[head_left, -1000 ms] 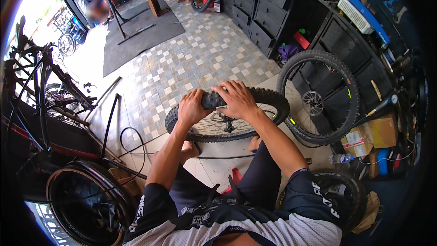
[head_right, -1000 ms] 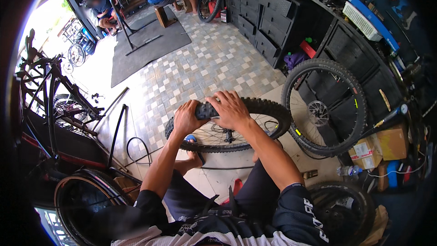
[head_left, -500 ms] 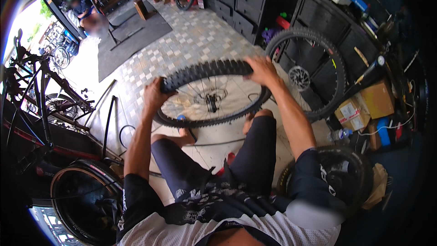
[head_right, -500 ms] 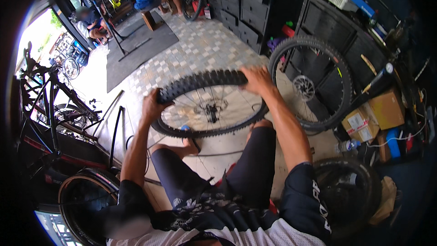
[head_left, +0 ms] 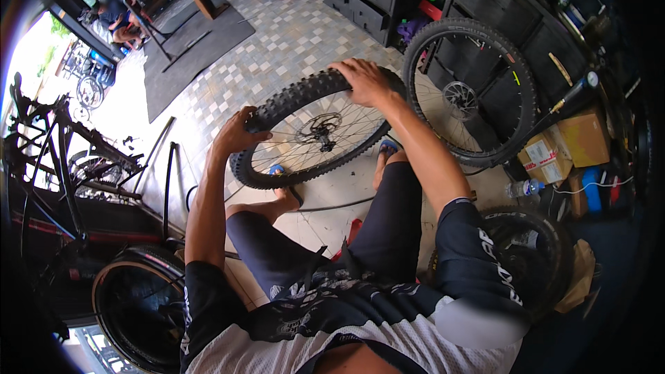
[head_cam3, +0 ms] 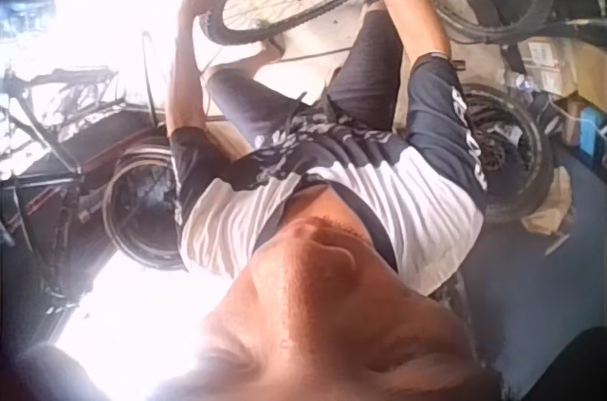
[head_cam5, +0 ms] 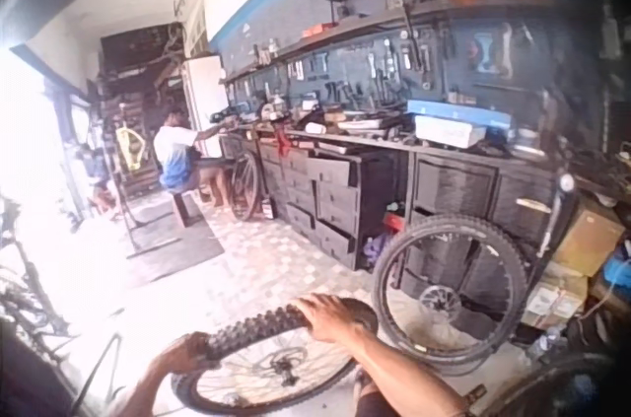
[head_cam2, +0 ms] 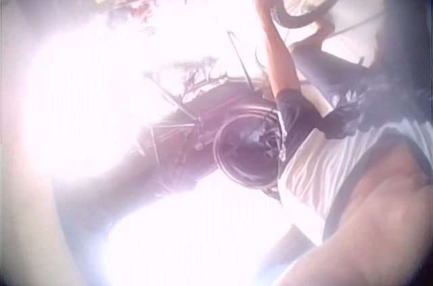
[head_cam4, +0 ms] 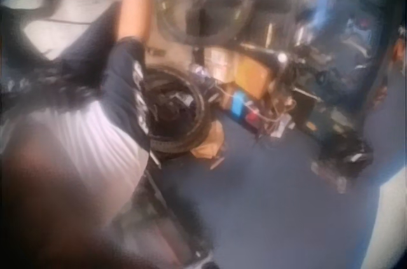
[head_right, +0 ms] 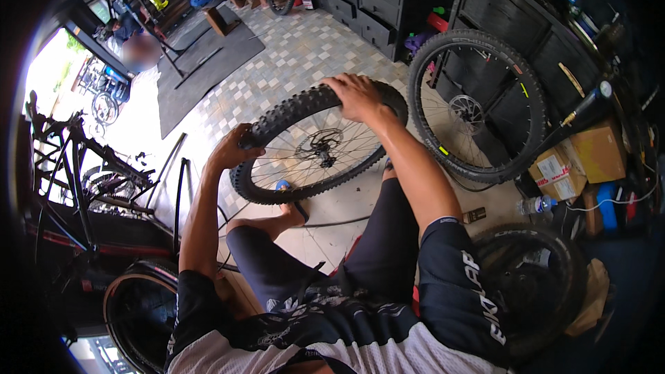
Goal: The person inflates a bicycle tire using a floor pump with a pressure gauge. They attach the pump head to the valve, pump air into the tire, and check the pressure reading before detaching the pump.
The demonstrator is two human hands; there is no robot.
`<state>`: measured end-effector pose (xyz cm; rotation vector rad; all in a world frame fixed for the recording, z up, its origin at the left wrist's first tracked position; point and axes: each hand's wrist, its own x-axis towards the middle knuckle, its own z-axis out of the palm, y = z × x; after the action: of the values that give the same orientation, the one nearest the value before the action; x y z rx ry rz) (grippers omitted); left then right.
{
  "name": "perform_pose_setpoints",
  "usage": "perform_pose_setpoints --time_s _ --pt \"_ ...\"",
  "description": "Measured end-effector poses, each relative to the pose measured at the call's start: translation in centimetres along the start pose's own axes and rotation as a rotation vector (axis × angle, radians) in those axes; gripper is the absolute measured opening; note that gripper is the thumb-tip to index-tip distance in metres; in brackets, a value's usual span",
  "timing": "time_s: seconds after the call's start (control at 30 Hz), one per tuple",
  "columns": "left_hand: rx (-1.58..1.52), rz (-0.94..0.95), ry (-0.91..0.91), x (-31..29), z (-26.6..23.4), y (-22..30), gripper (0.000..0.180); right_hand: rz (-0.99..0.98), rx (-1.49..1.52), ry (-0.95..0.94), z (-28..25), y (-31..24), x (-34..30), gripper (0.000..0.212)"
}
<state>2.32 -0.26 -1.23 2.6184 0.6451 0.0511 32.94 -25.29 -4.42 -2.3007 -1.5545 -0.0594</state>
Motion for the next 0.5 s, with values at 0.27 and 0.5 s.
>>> perform_pose_setpoints --time_s 0.27,0.5 --pt "0.072 0.04 0.058 7.0 2.2 9.9 0.07 0.15 0.178 0.365 -5.2 9.5 -5.4 0.116" --pt "0.161 -0.09 0.267 10.8 4.0 10.3 0.066 0.919 -0.235 1.209 -21.9 30.7 -23.0 0.094"
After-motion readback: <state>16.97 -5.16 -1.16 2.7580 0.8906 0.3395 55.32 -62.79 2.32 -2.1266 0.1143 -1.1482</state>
